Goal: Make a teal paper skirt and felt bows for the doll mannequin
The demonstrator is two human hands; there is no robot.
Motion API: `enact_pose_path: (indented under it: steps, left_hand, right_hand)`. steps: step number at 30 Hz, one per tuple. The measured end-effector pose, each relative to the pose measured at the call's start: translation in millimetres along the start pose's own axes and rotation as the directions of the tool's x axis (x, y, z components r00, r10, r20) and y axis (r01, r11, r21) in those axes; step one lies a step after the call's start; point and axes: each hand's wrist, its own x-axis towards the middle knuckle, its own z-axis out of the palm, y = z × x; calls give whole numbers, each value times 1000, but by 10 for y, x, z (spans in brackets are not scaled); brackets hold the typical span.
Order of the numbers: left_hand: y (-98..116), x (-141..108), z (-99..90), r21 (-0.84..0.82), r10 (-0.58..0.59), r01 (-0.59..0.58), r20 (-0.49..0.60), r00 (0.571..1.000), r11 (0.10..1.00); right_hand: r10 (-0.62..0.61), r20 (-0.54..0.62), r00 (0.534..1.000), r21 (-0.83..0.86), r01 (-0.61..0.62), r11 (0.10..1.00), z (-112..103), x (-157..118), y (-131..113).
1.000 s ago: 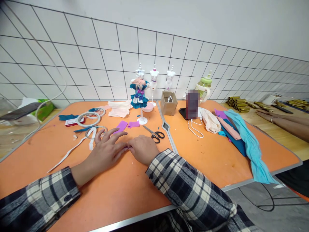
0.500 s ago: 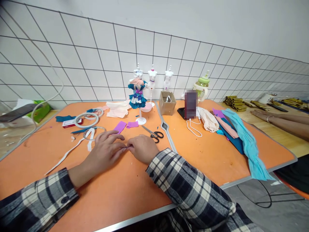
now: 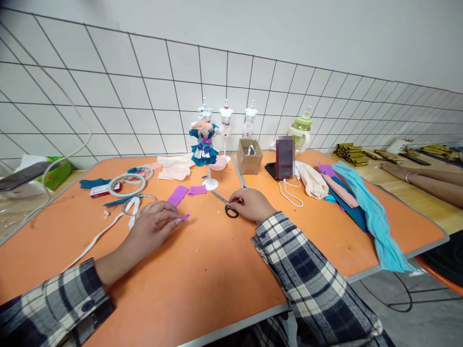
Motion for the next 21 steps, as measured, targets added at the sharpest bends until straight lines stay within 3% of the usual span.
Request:
enact_pose_path:
  steps: [5, 9, 16, 21]
  left_hand:
    - [80, -18, -45, -23, 61, -63, -67, 996, 998]
    - [184, -34, -72, -122, 78, -86, -67, 995, 989]
    - [255, -28, -85, -400, -102, 109, 38, 994, 910]
    - [302, -15, -49, -577, -255, 378, 285, 924, 724]
  right_hand:
    - [13, 87, 996, -135, -1, 991, 15, 2, -106]
    - [53, 91, 994, -232, -31, 972, 35, 6, -134]
    - [76, 49, 996, -245, -62, 968, 98, 20, -190]
    - [136, -146, 980, -145, -157, 977, 90, 28, -315]
